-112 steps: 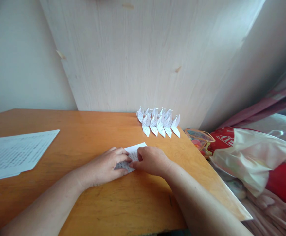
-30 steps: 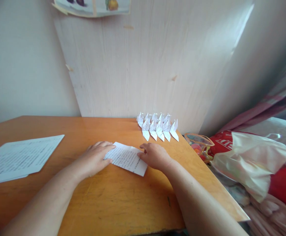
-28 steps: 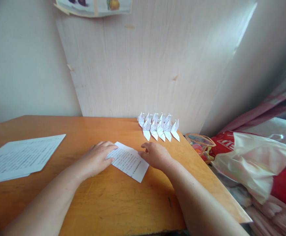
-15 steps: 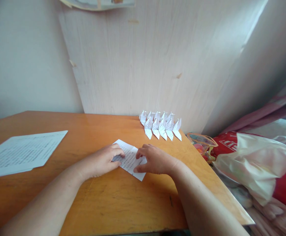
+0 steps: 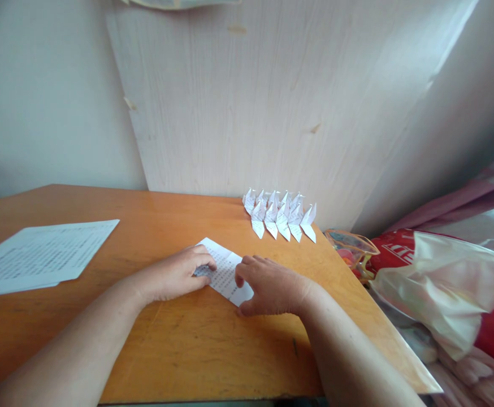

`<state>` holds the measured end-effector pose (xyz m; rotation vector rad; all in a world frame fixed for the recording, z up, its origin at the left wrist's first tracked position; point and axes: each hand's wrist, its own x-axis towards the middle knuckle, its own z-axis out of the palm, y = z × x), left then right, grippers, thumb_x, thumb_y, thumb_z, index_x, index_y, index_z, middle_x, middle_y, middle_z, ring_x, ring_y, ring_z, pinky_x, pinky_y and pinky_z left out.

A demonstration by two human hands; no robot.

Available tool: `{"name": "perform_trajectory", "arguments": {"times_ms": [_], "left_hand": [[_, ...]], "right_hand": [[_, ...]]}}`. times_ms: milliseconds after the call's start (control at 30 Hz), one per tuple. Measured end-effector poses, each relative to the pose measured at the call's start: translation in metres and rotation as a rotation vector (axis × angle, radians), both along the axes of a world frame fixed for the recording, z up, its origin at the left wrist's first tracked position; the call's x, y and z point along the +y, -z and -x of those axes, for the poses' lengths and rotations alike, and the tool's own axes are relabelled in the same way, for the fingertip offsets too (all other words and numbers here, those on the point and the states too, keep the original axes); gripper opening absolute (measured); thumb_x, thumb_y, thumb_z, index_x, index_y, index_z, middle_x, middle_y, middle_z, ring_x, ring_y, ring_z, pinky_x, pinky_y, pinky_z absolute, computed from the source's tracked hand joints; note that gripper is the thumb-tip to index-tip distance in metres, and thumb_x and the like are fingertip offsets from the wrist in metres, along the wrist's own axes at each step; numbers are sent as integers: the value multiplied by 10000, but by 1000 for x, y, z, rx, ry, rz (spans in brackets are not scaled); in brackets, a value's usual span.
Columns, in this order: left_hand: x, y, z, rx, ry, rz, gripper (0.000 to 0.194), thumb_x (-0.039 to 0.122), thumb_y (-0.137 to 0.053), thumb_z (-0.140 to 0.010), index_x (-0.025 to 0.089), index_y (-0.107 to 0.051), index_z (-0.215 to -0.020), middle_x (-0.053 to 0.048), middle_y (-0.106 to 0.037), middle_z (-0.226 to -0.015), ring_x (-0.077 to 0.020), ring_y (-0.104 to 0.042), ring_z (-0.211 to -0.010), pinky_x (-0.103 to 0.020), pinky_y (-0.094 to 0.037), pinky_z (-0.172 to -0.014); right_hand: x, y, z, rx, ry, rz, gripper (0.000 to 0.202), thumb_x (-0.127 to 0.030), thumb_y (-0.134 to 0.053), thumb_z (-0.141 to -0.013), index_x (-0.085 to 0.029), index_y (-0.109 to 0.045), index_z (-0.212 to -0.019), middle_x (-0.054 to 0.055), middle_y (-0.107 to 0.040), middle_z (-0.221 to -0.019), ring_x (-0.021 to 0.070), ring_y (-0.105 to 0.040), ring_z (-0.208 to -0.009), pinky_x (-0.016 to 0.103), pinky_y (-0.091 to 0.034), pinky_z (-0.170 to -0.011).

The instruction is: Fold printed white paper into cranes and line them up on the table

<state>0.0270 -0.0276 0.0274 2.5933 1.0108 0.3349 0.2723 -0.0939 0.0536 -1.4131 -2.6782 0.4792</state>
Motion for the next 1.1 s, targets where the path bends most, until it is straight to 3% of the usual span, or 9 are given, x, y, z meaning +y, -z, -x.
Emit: {"name": "perform_trajectory", "arguments": {"times_ms": [200,400,633,767,933,1100], "left_hand": [[-1,-1,0,15,14,4,254,281,-594,-790,241,-646,-1036,-53,-604,-1085,-233,-554,-1037,-334,-464,-873],[-9,-13,-2,57,-16,47,332,384,-697,-715,251,-613,-1008,-46,-578,-1105,-257,-527,-1060,-337,-462,-859],[-9,-12,-2,58,6,26,162,291,-631,-757,254,-623,-914,-32,-576,-1053,-232,-529,-1006,-320,-447,-821],[-8,-10,-1,39,22,8,127,227,-580,-778,249,-628,-893,-28,-578,-1030,-218,-530,-991,-307,-444,-802],[-8,-10,0,23,25,14,100,256,-577,-809,249,-633,-891,-27,-575,-1009,-210,-535,-959,-306,-447,-791],[-7,-8,1,8,23,16,98,284,-574,-831,249,-639,-896,-28,-575,-1015,-209,-533,-987,-303,-447,-808]], "right_hand": [[-1,2,2,17,-27,-30,297,-281,-686,-714,-225,-614,-997,53,-602,-1029,226,-564,-939,335,-429,-850],[-3,-1,2,38,-13,-20,294,-224,-637,-703,-220,-602,-995,55,-635,-1018,220,-580,-898,314,-425,-785],[-3,-8,4,59,61,31,209,-179,-577,-734,-231,-606,-935,17,-686,-899,180,-596,-753,277,-386,-656],[-4,-11,4,69,59,12,229,-184,-584,-746,-234,-607,-968,12,-679,-922,177,-596,-778,277,-398,-672],[-6,-13,3,54,10,67,430,-381,-726,-708,-242,-612,-1098,50,-630,-1066,230,-579,-940,314,-439,-775],[-4,-7,-1,35,18,16,407,-229,-668,-712,-238,-620,-1116,56,-630,-1071,232,-574,-974,324,-438,-826]]}}
